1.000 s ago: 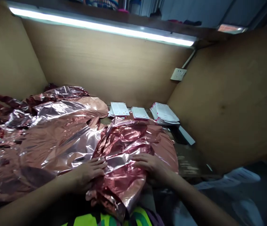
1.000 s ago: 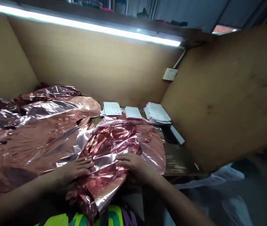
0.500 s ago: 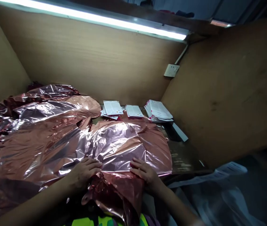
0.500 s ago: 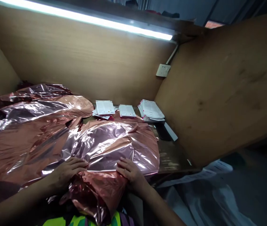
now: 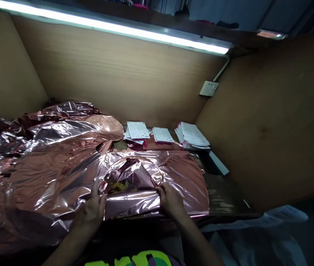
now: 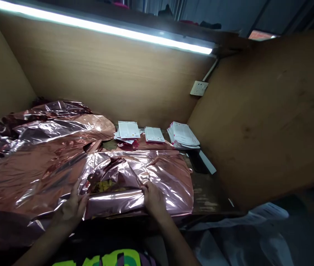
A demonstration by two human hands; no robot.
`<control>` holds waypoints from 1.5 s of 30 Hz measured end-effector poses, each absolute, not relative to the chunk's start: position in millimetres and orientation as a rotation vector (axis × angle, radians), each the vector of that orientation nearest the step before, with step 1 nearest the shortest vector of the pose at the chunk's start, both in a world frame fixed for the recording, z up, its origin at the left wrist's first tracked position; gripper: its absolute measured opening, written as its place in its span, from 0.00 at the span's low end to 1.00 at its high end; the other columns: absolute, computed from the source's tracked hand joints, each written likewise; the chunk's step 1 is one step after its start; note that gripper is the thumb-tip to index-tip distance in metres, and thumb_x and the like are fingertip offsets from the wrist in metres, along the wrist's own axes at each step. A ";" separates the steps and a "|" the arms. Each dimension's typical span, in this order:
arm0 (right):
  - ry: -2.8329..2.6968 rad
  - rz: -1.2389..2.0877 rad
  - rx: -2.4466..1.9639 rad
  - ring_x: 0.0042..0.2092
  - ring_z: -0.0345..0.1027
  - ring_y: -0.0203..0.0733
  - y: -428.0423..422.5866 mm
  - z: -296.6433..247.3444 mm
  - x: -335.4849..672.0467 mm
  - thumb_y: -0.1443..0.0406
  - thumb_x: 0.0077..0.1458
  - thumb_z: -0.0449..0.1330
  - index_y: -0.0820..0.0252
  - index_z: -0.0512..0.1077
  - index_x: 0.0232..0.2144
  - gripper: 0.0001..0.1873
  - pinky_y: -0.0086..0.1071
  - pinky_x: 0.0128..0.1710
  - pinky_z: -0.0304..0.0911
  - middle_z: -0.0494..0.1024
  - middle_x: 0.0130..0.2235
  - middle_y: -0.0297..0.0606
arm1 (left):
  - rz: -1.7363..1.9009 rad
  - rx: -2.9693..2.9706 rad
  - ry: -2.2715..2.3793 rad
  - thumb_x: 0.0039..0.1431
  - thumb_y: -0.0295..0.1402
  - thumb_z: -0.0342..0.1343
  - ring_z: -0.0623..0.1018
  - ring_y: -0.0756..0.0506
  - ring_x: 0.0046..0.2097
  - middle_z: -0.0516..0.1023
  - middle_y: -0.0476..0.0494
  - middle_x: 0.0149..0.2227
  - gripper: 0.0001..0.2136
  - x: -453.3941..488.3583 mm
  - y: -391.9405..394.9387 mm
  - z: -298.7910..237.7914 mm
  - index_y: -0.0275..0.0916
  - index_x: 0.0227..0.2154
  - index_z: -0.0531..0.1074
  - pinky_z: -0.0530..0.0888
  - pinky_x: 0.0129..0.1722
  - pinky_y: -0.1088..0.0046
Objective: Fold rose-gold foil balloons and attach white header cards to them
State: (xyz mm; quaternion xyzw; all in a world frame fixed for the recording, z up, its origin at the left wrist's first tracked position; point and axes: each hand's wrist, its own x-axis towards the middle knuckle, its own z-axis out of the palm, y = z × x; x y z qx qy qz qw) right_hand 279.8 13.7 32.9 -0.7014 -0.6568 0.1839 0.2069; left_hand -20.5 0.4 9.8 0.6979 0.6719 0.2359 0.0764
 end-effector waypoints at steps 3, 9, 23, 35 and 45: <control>-1.861 0.509 -1.987 0.38 0.73 0.45 14.4 32.5 277.0 0.63 0.64 0.50 0.57 0.71 0.34 0.11 0.33 0.35 0.58 0.80 0.37 0.41 | 0.523 2.254 2.085 0.67 0.36 0.36 0.80 0.38 0.27 0.82 0.34 0.32 0.27 -21.8 -6.6 13.0 0.30 0.66 0.43 0.74 0.30 0.60; -1.916 0.527 -2.035 0.39 0.74 0.48 15.4 40.6 277.9 0.63 0.64 0.49 0.58 0.72 0.36 0.12 0.35 0.36 0.61 0.80 0.37 0.43 | 0.354 3.000 1.401 0.53 0.36 0.56 0.55 0.32 0.67 0.54 0.39 0.68 0.39 -10.0 -15.1 31.8 0.46 0.67 0.49 0.53 0.64 0.49; -2.106 1.611 -1.315 0.28 0.67 0.36 51.5 67.1 313.6 0.54 0.56 0.58 0.62 0.74 0.31 0.16 0.28 0.30 0.62 0.74 0.27 0.34 | -0.218 1.702 1.068 0.55 0.46 0.50 0.77 0.42 0.43 0.79 0.46 0.41 0.19 -33.0 61.5 107.7 0.40 0.42 0.75 0.72 0.44 0.70; -1.775 1.664 -1.434 0.26 0.55 0.31 79.9 34.3 324.5 0.47 0.44 0.66 0.62 0.70 0.28 0.24 0.26 0.26 0.53 0.65 0.24 0.28 | -0.243 2.539 1.485 0.48 0.42 0.58 0.61 0.27 0.63 0.61 0.33 0.65 0.38 -8.3 28.7 97.8 0.43 0.63 0.58 0.54 0.61 0.41; -2.362 0.750 -1.317 0.51 0.63 0.49 18.4 77.3 310.5 0.54 0.46 0.68 0.54 0.71 0.51 0.30 0.38 0.49 0.60 0.73 0.51 0.43 | -0.279 2.309 1.026 0.61 0.34 0.45 0.48 0.33 0.69 0.45 0.42 0.69 0.32 0.5 30.5 94.8 0.43 0.68 0.45 0.58 0.63 0.49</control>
